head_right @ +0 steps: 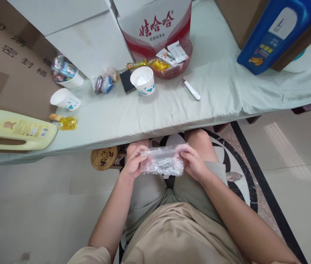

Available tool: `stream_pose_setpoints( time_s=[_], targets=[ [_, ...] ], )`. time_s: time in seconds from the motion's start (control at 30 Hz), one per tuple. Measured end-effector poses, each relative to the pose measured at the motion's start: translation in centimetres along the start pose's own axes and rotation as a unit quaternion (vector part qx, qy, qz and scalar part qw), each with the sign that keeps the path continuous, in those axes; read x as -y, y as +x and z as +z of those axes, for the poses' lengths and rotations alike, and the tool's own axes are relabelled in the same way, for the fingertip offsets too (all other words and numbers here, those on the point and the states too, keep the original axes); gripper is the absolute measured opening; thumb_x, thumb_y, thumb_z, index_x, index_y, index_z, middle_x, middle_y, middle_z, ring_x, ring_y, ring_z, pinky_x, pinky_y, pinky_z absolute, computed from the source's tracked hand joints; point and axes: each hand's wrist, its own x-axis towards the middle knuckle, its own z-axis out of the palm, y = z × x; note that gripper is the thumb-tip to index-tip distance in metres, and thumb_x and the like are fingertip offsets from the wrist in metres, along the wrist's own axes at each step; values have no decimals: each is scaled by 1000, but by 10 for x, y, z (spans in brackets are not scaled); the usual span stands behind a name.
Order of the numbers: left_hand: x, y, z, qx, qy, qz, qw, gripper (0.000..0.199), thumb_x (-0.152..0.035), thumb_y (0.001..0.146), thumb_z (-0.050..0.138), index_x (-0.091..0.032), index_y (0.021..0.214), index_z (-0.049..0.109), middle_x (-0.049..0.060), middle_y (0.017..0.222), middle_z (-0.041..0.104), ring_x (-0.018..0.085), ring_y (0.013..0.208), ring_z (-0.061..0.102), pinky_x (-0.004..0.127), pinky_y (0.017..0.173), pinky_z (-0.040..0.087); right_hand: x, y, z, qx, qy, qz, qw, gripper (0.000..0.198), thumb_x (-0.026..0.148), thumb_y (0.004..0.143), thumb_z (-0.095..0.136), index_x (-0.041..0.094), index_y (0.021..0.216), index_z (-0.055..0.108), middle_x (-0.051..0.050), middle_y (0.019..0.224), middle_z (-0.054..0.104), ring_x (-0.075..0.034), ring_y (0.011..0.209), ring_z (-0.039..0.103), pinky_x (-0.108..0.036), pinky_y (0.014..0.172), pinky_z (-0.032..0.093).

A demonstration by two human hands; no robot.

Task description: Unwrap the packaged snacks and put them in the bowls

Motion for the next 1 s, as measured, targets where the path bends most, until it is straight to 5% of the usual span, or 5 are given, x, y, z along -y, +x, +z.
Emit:
stream_pose_setpoints(
  time_s=[0.13, 0.37, 0.53, 0.8, 1.0],
  targets=[
    [3, 0, -5, 47, -6, -11, 999, 41, -57, 75, 62, -17, 65, 56, 5, 66, 58, 13, 56, 53, 25, 49, 41, 5, -5, -8, 83, -80, -32, 993, 43, 63, 77, 59, 23, 63, 65, -7, 74, 65, -23, 75, 60, -36, 69, 48],
    [7, -1, 6, -13, 112, 68, 991, 49, -25, 68, 79, -23, 110, 53, 2, 104, 62, 11, 79, 58, 21, 67, 45, -5, -4, -2, -53, -82, -17, 995, 64, 42, 63, 86, 29, 114, 50, 5, 78, 63, -14, 66, 55, -26, 63, 43],
    [4, -4, 15, -188, 177, 149, 955, 25, -31, 75, 75, -20, 89, 57, 2, 88, 61, 14, 82, 60, 26, 76, 49, -1, -16, 4, -127, -215, -185, 950, 20, 37, 78, 73, 25, 76, 56, -2, 79, 61, -19, 78, 57, -35, 76, 47],
    [20, -16, 42, 54, 205, 193, 958, 75, -46, 79, 78, -22, 144, 49, 14, 149, 54, 29, 137, 52, 41, 114, 42, 3, -45, 24, 76, -301, -246, 918, 10, 30, 88, 60, 26, 81, 54, -6, 96, 72, -24, 88, 66, -39, 82, 50],
    [11, -11, 49, 56, 216, 184, 957, 46, -60, 91, 58, -18, 99, 75, 12, 117, 69, 24, 109, 64, 34, 96, 51, -4, -39, 25, -14, -348, -235, 907, 8, 31, 91, 57, 23, 90, 56, -1, 79, 62, -16, 69, 56, -29, 65, 45]
  ],
)
